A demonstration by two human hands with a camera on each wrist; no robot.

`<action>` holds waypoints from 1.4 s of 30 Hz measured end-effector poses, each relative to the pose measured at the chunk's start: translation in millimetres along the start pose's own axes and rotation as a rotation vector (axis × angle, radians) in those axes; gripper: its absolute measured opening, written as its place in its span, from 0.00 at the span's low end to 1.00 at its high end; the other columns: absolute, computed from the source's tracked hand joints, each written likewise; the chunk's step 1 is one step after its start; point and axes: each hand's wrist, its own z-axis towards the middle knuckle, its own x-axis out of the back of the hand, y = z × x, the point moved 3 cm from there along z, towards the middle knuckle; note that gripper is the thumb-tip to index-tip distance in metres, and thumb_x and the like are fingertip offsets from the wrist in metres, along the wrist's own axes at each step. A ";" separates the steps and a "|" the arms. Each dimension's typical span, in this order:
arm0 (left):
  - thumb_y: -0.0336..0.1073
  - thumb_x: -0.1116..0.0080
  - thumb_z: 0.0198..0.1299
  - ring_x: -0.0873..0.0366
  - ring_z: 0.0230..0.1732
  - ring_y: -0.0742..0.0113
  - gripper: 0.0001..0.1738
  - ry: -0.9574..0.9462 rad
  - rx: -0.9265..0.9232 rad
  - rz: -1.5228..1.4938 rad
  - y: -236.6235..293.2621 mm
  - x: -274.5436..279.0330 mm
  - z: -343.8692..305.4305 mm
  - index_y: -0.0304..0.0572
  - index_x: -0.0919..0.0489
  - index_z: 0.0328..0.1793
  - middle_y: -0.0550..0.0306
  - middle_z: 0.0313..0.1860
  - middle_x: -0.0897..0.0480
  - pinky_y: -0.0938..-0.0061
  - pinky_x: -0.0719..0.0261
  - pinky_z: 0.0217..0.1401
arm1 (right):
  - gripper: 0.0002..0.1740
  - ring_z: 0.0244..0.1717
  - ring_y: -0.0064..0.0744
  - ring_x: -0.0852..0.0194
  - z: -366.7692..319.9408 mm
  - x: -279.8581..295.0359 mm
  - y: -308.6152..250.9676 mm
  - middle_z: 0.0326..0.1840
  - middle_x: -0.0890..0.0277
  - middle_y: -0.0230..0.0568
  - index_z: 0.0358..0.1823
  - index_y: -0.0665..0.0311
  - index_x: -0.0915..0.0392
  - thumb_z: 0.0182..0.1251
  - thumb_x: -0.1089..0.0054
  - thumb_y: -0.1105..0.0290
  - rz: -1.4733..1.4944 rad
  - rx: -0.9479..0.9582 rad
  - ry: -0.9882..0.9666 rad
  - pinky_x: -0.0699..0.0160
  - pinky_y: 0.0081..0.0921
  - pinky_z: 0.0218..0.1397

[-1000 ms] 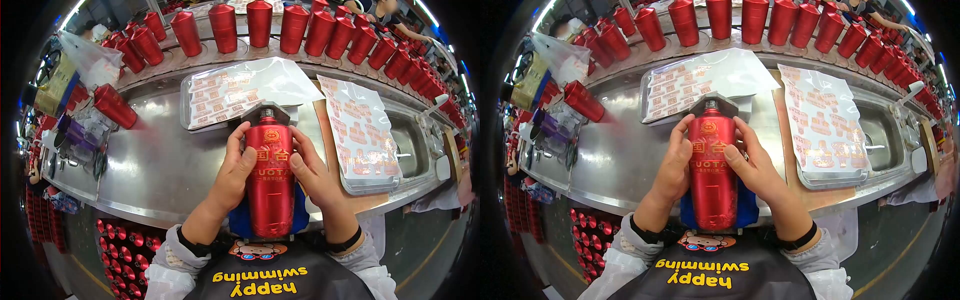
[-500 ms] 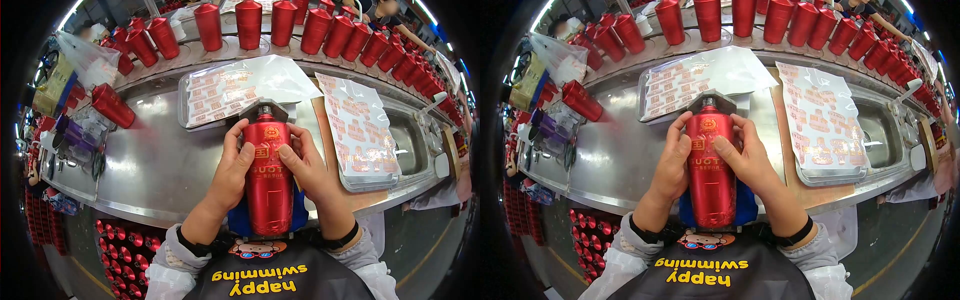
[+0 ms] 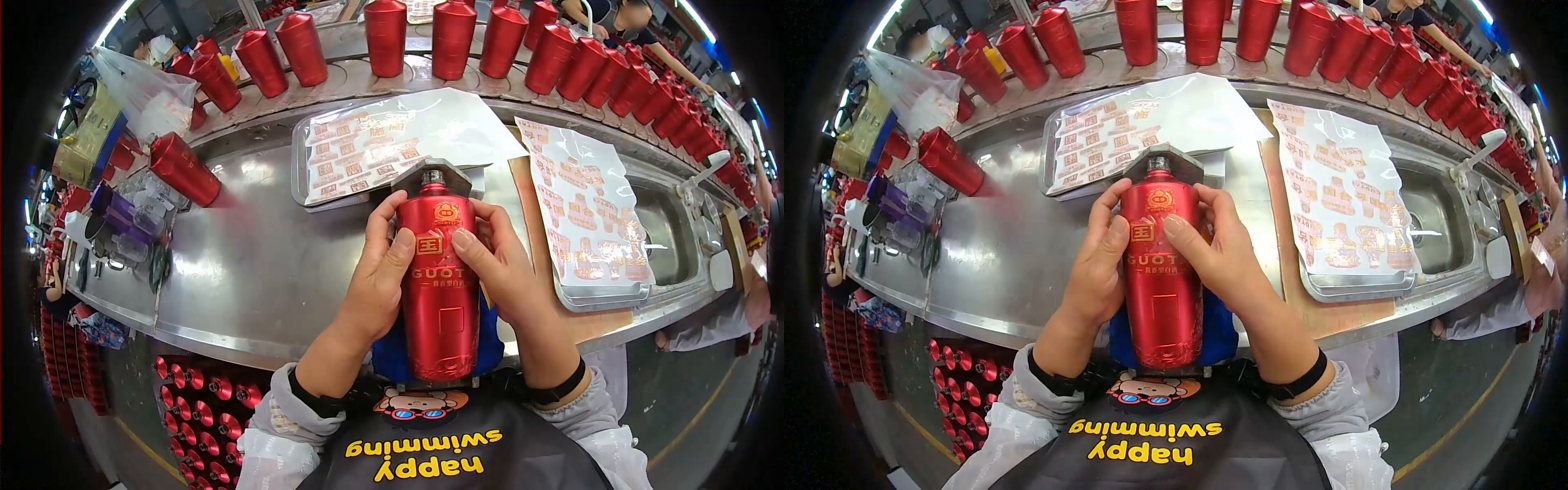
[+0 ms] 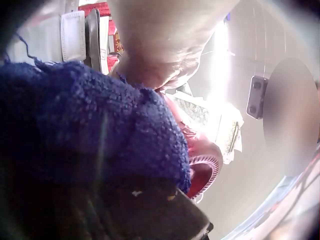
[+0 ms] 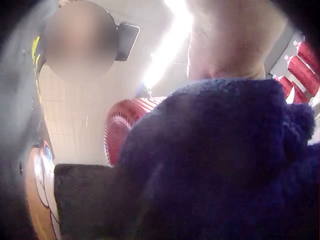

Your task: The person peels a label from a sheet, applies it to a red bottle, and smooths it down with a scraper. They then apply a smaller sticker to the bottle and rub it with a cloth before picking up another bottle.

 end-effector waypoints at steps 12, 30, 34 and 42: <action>0.43 0.56 0.77 0.36 0.69 0.67 0.33 -0.014 -0.003 -0.014 -0.7 0.7 -0.8 0.41 0.51 0.80 0.50 0.73 0.42 0.71 0.36 0.72 | 0.52 0.74 0.45 0.40 -14.2 4.3 -4.2 0.72 0.41 0.63 0.77 0.77 0.54 0.67 0.35 0.50 -0.239 0.061 -0.101 0.42 0.36 0.75; 0.42 0.38 0.67 0.28 0.59 0.69 0.38 0.027 0.041 0.130 8.3 -6.7 6.8 0.38 0.45 0.75 0.49 0.61 0.29 0.73 0.27 0.63 | 0.47 0.75 0.40 0.45 -19.5 12.1 2.4 0.75 0.45 0.56 0.79 0.72 0.59 0.74 0.43 0.53 0.048 -0.006 -0.183 0.45 0.35 0.76; 0.43 0.37 0.65 0.27 0.57 0.69 0.36 0.036 0.055 0.184 14.9 -7.7 16.5 0.33 0.40 0.71 0.49 0.59 0.28 0.73 0.26 0.62 | 0.48 0.75 0.42 0.44 -20.7 11.2 0.3 0.75 0.44 0.57 0.79 0.73 0.59 0.74 0.43 0.52 0.048 -0.005 -0.179 0.44 0.36 0.76; 0.41 0.37 0.64 0.23 0.52 0.70 0.31 0.069 0.081 0.334 14.3 -4.4 33.2 0.35 0.38 0.67 0.49 0.54 0.25 0.75 0.23 0.58 | 0.48 0.74 0.41 0.42 -20.0 11.5 3.7 0.74 0.42 0.58 0.79 0.74 0.58 0.73 0.42 0.51 -0.036 0.036 -0.155 0.42 0.35 0.74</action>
